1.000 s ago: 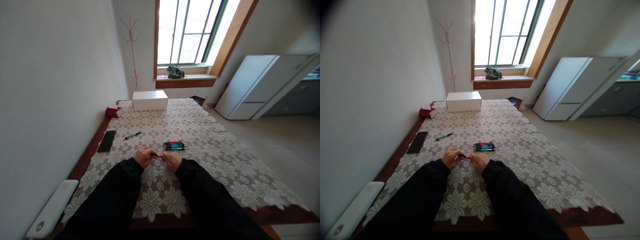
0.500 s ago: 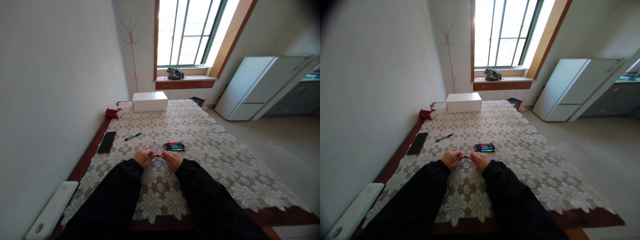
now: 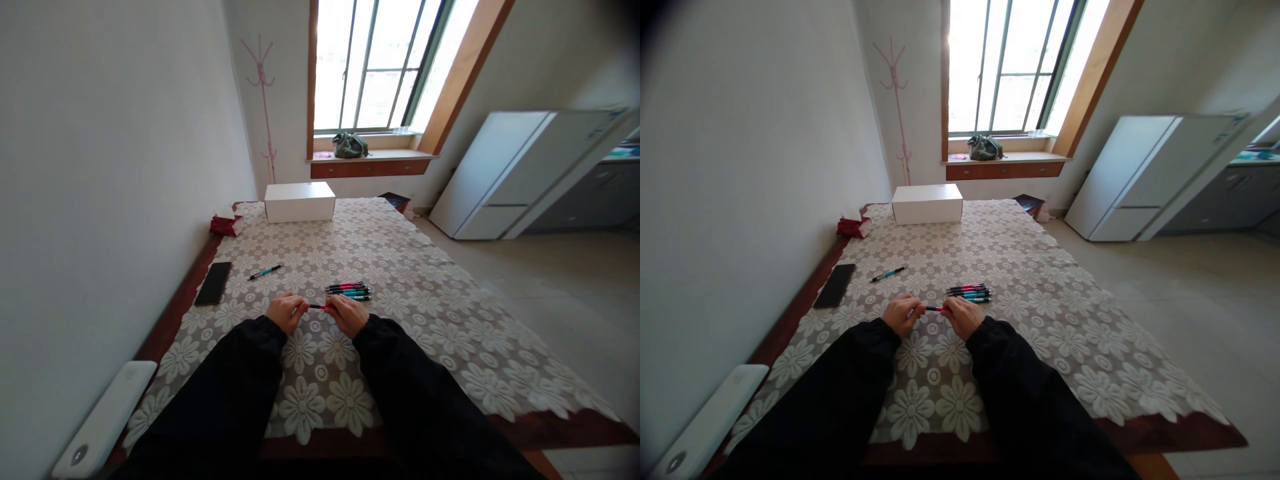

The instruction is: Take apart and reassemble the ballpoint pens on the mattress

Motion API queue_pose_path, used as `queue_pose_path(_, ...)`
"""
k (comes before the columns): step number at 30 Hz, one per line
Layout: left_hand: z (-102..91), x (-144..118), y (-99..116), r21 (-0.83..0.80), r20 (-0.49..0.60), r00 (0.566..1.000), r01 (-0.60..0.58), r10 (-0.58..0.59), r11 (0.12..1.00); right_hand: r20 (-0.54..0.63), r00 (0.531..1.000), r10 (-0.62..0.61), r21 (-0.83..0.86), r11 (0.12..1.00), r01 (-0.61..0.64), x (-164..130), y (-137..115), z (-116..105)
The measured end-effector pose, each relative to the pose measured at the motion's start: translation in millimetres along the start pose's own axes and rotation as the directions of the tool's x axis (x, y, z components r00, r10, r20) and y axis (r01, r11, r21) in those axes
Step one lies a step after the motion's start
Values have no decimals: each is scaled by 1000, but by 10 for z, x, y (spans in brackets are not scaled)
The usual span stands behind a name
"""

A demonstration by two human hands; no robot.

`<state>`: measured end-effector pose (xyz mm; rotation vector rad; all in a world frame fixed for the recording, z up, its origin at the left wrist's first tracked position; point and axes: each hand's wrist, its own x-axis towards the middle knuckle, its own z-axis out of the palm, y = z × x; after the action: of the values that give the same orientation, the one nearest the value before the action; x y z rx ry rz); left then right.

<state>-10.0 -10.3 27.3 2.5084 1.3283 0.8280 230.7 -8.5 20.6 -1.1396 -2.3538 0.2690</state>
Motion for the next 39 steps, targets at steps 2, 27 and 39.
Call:
queue_pose_path(2,1,1,-9,-14,7,1000,-22,22,1000,23,1000,5,5,1000,-5,-3,-11,-9)
queue_pose_path(27,-28,22,-195,98,-119,951,299,-287,949,59,993,102,-257,963,-84,-79,522,-334)
queue_pose_path(39,-233,-36,-807,267,-215,808,588,-548,763,75,985,153,-261,957,-128,-63,516,-350)
